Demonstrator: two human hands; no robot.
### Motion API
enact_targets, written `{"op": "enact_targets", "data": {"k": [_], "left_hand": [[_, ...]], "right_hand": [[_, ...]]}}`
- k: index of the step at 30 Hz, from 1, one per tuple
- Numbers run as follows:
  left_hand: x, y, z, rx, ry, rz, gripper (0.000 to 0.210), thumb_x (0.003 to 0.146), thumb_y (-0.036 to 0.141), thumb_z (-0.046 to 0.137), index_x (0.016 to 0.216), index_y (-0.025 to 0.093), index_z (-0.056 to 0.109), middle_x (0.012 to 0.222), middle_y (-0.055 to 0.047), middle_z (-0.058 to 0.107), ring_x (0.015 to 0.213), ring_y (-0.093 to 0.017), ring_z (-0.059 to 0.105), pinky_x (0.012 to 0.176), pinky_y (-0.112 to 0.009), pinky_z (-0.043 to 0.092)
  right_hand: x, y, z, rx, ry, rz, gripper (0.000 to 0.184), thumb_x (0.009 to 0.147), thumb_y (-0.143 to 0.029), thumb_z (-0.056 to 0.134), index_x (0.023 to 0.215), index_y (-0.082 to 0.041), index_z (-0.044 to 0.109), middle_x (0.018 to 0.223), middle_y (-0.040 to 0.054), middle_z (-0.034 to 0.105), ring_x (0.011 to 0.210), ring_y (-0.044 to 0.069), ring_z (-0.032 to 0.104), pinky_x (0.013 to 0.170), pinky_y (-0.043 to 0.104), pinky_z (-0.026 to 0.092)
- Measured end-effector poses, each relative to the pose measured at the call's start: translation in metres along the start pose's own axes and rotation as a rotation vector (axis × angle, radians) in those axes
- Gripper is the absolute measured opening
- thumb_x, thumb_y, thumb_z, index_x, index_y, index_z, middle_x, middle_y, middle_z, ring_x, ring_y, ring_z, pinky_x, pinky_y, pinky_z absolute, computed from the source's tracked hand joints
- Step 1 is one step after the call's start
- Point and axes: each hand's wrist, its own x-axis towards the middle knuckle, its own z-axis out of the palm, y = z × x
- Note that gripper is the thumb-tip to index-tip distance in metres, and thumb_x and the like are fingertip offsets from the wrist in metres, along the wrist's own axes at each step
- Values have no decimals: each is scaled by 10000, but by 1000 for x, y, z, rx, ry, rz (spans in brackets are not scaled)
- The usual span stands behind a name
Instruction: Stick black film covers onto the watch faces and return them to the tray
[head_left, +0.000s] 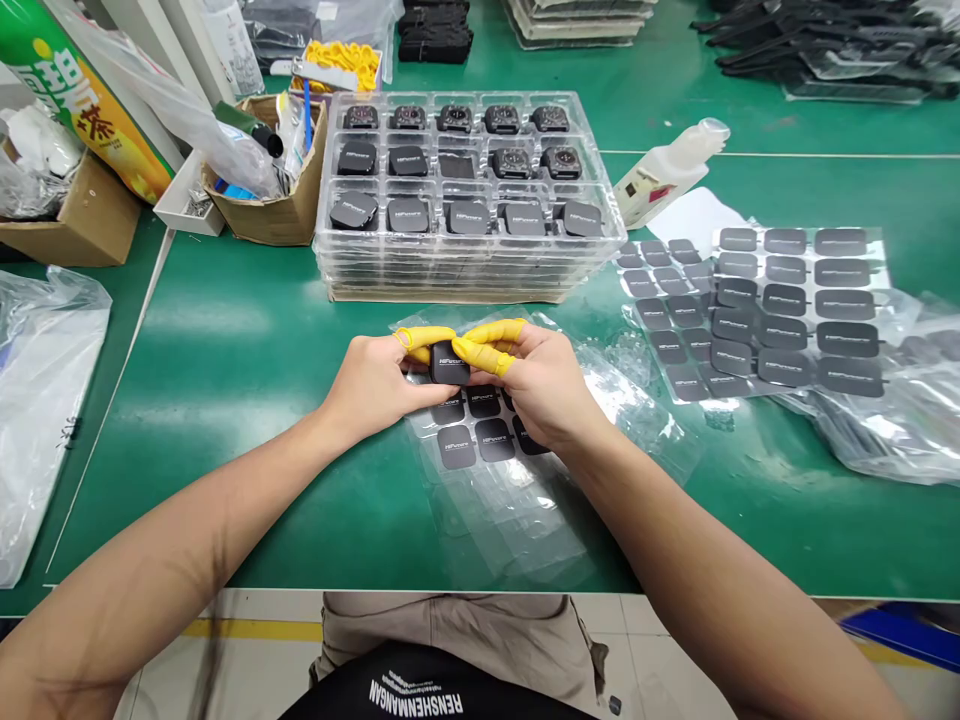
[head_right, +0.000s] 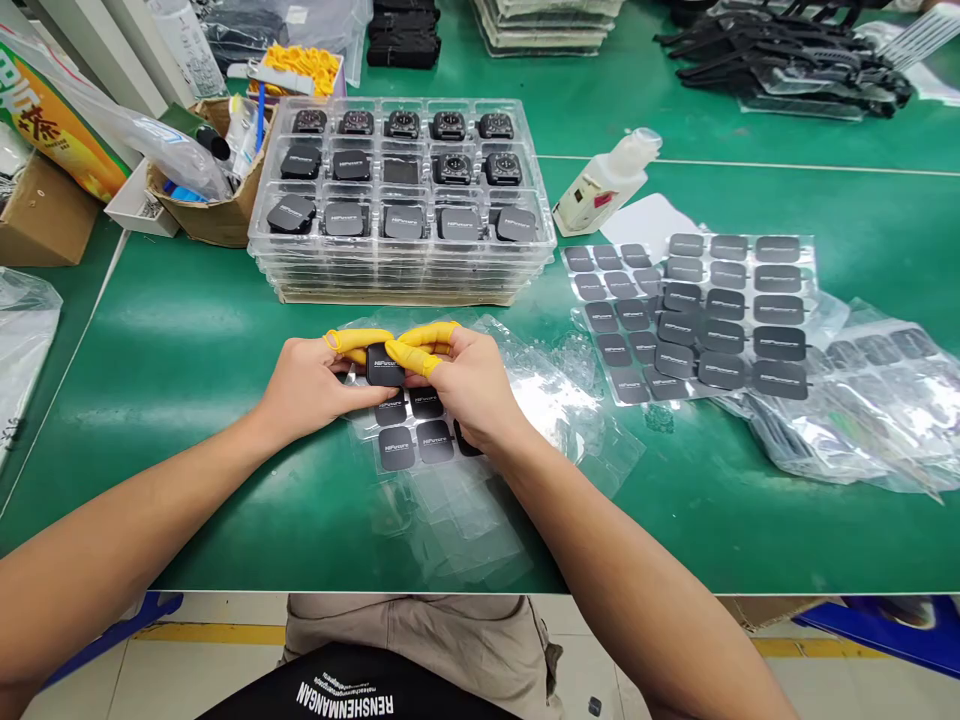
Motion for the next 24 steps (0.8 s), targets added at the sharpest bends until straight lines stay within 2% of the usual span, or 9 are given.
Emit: {"op": "enact_targets", "data": {"k": [5, 18, 24], "left_hand": [[0, 0, 0, 11, 4, 21, 494, 696, 251, 866, 1187, 249, 809, 1023, 20, 842, 866, -186, 790, 872, -277, 638], [1, 1, 0, -10, -7, 2, 507, 697, 253, 843, 1202, 232, 801, 1045, 19, 843, 876, -185, 800, 885, -284, 647], [1, 2, 0, -1, -10, 0, 496, 703, 268, 847, 1195, 232, 803, 1046, 17, 842, 863, -180, 795, 864, -278, 643]], "right_hand": [[-1, -2, 1, 17, 1, 11, 483, 439, -494, 1051, 731, -235, 766, 793, 19, 747, 732, 183, 699, 675, 326, 631], [-2, -2, 4, 29, 34, 15, 481, 403, -459, 1059, 709, -230, 768, 782, 24, 756, 756, 191, 708, 673, 319, 632], [-1, 1, 3, -5, 19, -10, 503, 450, -517, 1041, 742, -225, 754, 798, 29, 751, 765, 197, 712, 695, 340, 638]]}}
